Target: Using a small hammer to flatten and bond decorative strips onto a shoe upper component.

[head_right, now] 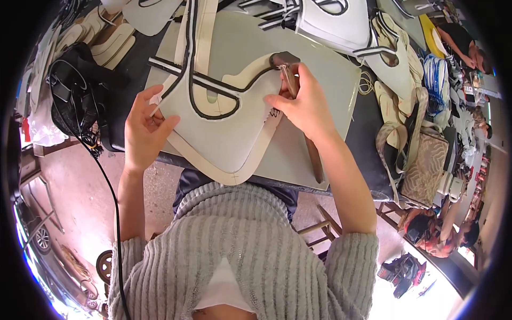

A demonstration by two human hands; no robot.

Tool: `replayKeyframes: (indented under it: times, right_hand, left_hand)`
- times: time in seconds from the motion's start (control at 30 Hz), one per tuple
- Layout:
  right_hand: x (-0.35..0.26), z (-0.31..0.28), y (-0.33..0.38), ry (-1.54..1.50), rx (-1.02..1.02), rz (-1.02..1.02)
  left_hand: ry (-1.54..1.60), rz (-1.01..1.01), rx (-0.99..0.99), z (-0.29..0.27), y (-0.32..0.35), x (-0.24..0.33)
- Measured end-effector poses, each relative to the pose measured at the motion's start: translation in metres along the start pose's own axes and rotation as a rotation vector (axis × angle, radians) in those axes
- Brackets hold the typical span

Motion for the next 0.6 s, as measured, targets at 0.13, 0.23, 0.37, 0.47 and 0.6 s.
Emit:
replayKeyframes:
  times: [0.13, 0.23, 0.37, 0.47, 0.6]
  right_hand:
    - [0.001, -0.001, 0.003, 0.016, -0.020, -0.001]
    - [0.003, -0.002, 0.005, -0.019, -0.024, -0.024]
    - [0.001, 0.000, 0.006, 0.038, -0.006, -0.041]
    - [0.001, 0.000, 0.007, 0.064, -0.005, -0.038]
    - [0.001, 0.001, 0.006, 0.061, 0.008, -0.056]
  left_hand:
    - [0.045, -0.003, -0.014, 0.000, 0.000, 0.000]
    - [0.048, -0.012, -0.014, 0.001, 0.000, 0.001]
    - [-0.085, 0.015, -0.003, 0.000, 0.005, 0.003]
    - [-0.167, 0.067, -0.011, 0.003, 0.008, 0.005]
    - [-0.303, 0.143, 0.022, 0.005, 0.013, 0.008]
Point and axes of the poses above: each hand's wrist, its own y-axis away from the middle knuckle, its own z-axis out of the palm, x = y × z, the point moved 9 cm from there along -y, towards the middle knuckle, and after that the axes turned 13 degrees about y, right-handed, at the moved point
